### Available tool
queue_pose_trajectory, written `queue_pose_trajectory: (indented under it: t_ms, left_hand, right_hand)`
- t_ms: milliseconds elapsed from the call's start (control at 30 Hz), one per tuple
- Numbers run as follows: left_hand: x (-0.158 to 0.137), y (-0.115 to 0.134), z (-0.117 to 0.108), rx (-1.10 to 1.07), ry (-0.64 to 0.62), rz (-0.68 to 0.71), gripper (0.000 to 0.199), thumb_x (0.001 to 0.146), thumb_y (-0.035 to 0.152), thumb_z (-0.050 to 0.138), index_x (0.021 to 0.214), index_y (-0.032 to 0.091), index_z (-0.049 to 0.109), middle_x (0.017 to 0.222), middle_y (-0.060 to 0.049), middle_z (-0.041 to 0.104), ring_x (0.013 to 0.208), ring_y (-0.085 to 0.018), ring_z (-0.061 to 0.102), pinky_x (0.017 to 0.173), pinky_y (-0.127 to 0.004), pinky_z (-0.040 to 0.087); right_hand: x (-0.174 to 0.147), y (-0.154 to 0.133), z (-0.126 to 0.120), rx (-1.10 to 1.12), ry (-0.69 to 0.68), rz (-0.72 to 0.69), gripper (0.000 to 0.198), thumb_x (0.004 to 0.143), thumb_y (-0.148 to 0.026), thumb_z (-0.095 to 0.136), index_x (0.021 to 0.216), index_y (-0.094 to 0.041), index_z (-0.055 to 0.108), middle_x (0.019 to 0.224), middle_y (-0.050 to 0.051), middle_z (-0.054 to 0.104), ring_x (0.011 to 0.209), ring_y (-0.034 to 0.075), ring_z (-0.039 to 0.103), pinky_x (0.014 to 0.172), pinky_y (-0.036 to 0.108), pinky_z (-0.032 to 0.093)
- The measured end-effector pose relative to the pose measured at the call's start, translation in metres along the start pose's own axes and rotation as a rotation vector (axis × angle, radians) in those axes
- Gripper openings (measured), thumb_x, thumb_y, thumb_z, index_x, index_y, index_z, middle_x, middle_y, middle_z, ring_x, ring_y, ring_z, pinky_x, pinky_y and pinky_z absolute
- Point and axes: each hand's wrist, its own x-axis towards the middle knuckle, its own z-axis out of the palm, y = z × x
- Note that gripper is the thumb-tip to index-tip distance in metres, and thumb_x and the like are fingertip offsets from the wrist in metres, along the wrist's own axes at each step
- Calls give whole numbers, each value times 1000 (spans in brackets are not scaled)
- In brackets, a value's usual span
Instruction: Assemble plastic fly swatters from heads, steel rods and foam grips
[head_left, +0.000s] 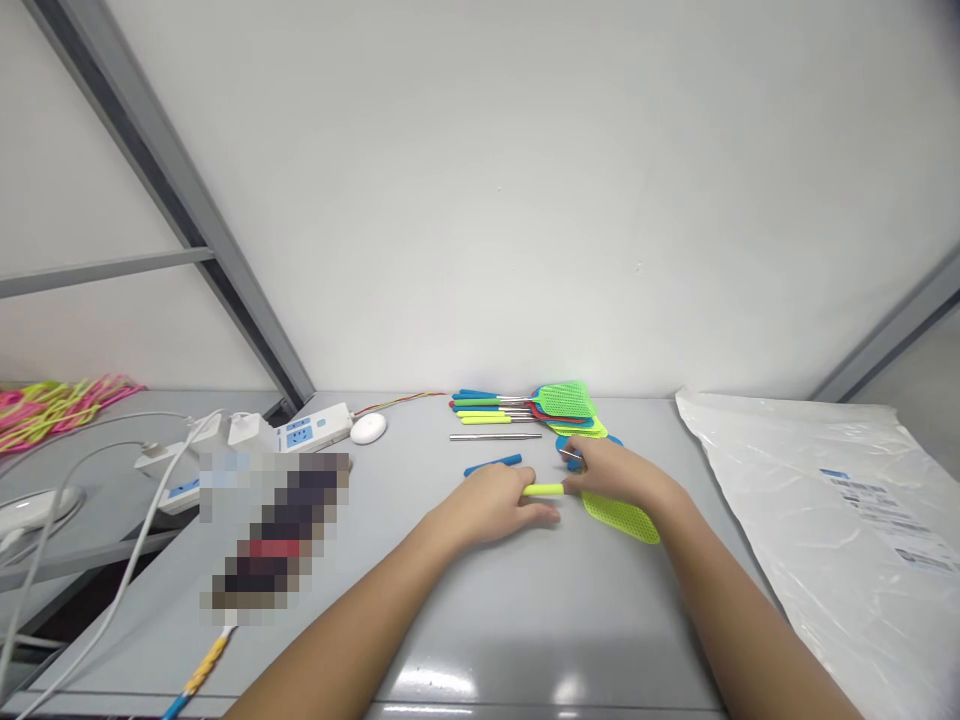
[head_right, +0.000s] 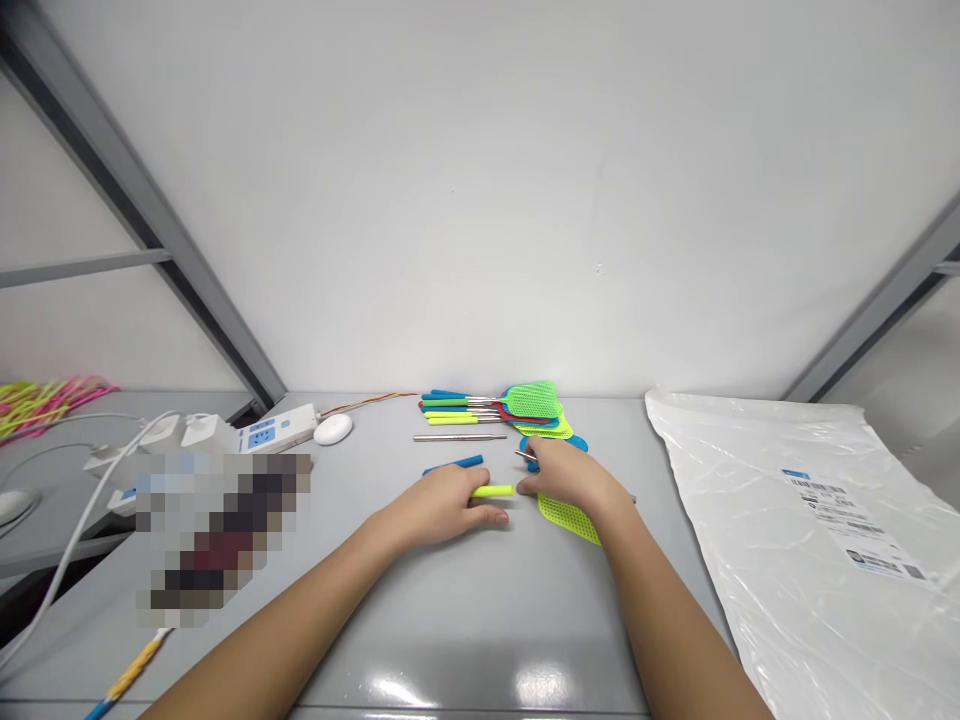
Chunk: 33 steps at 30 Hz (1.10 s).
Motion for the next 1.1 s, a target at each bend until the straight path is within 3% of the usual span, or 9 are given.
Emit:
queue_pose_trajectory:
  t_ms: [167,333,467,633,767,867,967,1100]
  left_hand:
    - [7,-14,2,80,107,36,51,85,64,39,69,19,54,75,-5,58,68,-20,52,56,-28,29]
    - [7,-12,5,65,150,135,45,88,58,42,73,18,57,84,-6,56,78,-20,52,65,-30,37]
    - [6,-7,6,21,146,193,40,88,54,45,77,19,59,89,-6,57,84,-21,52,69,-31,39]
    - [6,-5,5,46,110,175,47,87,61,40,75,19,59,87,-6,57,80,-20,52,67,-31,38]
    - [6,-5,4,60,71,153,51,92,59,29,74,19,56,77,-4,58,74,-19,53,68,-31,36]
    - [4,-2,4,45,71,115,46,94,55,25,81,21,54,79,-4,61,72,-20,53,64,-30,34]
    - [2,2,4,12,60,90,39,95,50,25,93,22,52,81,-4,62,73,-21,55,60,-29,32]
    - [1,8,4,4,49,67,36,96,48,24,100,23,49,79,-5,62,73,-23,56,59,-28,31]
  right_hand:
    - [0,1,-5,12,30,23,32,68,-47,66,87,-23,55,96,2,66,79,18,60,60,25,36]
    - [-4,5,-15,-7,43,77,33,67,-46,66,89,-23,57,97,3,67,79,19,60,58,25,37]
    - [-4,18,-19,-22,39,123,40,63,-45,70,94,-23,59,100,4,67,82,21,61,58,26,37]
    - [-3,23,-17,-4,12,72,42,58,-44,75,93,-25,61,93,2,66,79,20,59,58,25,36]
    - [-6,8,-18,85,128,7,27,71,-47,65,79,-22,59,74,-1,61,64,15,52,53,25,32]
    - [-8,-10,-20,347,325,-117,34,85,-50,50,68,-20,53,63,-3,53,57,11,44,51,24,30]
    - [-10,-28,-21,842,500,-252,34,87,-51,48,72,-21,53,51,-7,38,45,8,33,44,22,26]
    - [-10,-44,-16,1479,628,-358,27,87,-43,51,72,-22,49,45,-12,19,36,6,16,37,20,19]
